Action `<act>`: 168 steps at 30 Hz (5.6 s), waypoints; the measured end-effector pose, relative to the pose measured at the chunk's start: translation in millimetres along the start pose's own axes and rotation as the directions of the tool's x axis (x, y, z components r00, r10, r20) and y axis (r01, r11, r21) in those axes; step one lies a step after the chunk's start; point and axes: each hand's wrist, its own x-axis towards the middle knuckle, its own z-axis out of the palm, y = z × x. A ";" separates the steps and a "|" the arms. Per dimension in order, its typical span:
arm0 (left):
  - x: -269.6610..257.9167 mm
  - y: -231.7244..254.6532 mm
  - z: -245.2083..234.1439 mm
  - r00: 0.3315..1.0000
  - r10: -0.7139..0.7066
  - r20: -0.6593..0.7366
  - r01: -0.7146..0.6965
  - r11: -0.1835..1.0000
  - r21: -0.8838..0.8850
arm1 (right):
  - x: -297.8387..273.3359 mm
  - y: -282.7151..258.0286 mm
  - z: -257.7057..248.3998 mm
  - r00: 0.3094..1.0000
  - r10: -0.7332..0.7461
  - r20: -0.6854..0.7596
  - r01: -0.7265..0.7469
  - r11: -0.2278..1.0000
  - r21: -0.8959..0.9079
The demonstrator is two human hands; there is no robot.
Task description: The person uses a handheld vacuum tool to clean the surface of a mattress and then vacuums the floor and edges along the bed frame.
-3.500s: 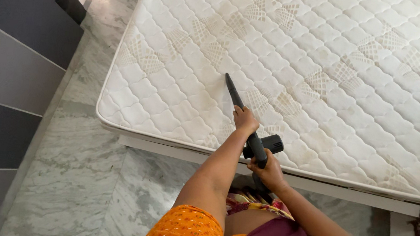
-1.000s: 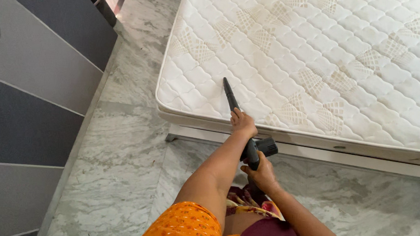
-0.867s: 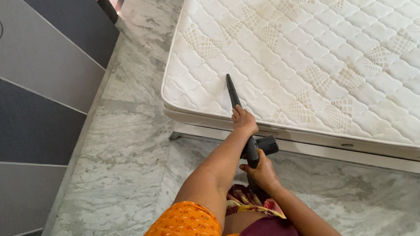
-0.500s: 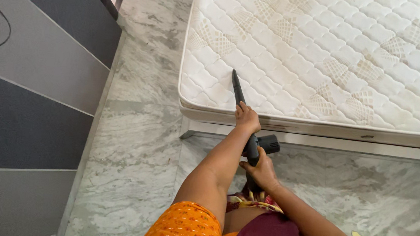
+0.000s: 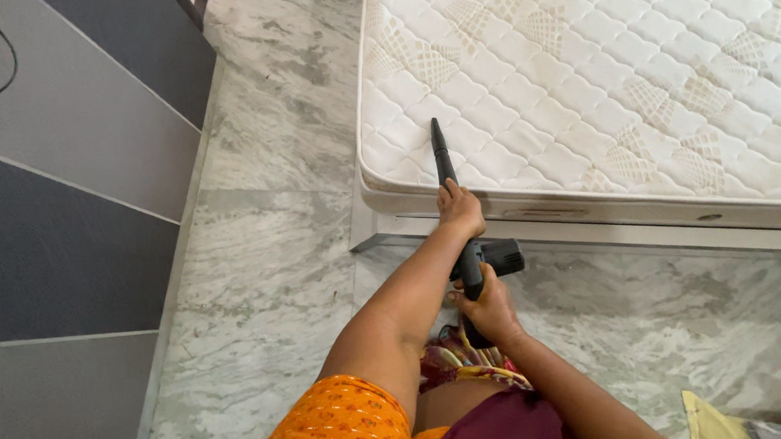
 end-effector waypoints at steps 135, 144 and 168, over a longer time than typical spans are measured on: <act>-162.9 87.4 70.7 0.983 0.032 0.178 -0.015 0.995 -0.098 | -179.6 24.6 -18.3 0.925 0.191 -0.328 -0.169 0.981 0.096; -132.3 45.6 117.5 0.985 -0.173 -0.027 0.163 0.962 -0.221 | -182.6 14.7 -4.7 0.957 0.107 -0.270 -0.108 0.994 0.011; -193.9 -55.6 89.4 0.920 -0.361 0.155 0.390 0.889 -0.240 | -196.8 32.1 38.2 0.993 0.074 0.092 -0.064 0.993 -0.101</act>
